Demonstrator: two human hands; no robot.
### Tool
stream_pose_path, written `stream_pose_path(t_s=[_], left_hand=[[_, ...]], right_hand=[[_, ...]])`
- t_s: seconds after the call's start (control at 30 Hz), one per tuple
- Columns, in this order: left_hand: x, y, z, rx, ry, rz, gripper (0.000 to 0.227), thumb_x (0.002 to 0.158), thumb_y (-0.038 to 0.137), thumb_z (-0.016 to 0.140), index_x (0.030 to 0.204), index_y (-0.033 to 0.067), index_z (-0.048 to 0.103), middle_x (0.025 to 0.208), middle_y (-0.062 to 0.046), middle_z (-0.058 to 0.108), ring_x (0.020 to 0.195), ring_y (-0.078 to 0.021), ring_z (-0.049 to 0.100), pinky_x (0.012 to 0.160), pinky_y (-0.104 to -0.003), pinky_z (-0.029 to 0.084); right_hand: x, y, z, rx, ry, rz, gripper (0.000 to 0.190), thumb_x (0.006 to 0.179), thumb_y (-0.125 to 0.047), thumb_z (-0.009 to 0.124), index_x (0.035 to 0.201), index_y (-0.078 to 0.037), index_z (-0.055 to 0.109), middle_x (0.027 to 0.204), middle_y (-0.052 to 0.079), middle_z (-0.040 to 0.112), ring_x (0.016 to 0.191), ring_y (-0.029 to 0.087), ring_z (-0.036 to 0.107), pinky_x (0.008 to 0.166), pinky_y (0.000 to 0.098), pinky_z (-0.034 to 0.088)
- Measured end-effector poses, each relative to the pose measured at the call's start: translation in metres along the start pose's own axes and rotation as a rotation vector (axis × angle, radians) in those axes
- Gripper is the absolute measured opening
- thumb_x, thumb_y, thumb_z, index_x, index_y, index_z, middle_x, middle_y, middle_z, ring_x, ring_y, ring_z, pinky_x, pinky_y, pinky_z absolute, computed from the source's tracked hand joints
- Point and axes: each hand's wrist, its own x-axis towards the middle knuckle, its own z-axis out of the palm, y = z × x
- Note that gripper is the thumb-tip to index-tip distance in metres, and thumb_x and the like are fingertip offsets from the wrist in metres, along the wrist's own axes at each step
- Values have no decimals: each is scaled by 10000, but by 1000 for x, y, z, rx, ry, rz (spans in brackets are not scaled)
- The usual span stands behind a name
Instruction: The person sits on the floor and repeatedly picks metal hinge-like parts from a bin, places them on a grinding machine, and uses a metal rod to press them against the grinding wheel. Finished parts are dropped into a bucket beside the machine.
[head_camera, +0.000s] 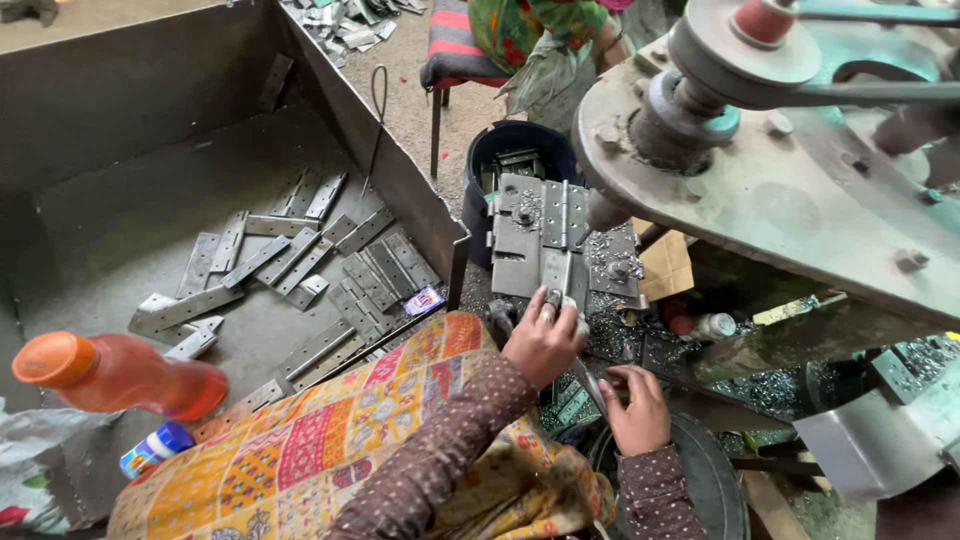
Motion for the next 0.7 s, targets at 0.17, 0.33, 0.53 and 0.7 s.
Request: stream_pose_path(t_s=[0.17,0.33,0.53,0.7], left_hand=[[3,7,47,33,-88,-222,473,934,208,506,1339,2,636,1461,-236,516,1389,-349,463,1231,-569,187],[3,0,29,134,-189,-298,448,934,254,457,1253,5,649,1500,-184,508,1455,-304,391,1238,-577,14],[26,-9,21,-108,-423,-352,438,975,364,490,1158,29,704,1476,-162,512,1396,-310,454,1259,-585,9],[22,-10,27,-9,-174,-339,465,940,388,515,1119,9,716,1443,-189,546,1357,-316,473,1232,-565,33]], right_hand=[[1,0,-2,-77,87,-150,252,874,-216,739,1078,-70,712,1134,73,677,1001,255,689,822,359,553],[3,-6,-2,1,-3,21,256,884,-244,728,1072,-73,701,1157,71,668,891,200,714,772,334,571],[-4,11,7,-51,-36,67,280,892,-263,727,1100,-78,697,1184,77,662,899,208,721,771,335,579],[-26,45,49,-339,-188,12,440,895,-357,691,1217,-71,604,1082,159,701,927,325,716,782,400,583]])
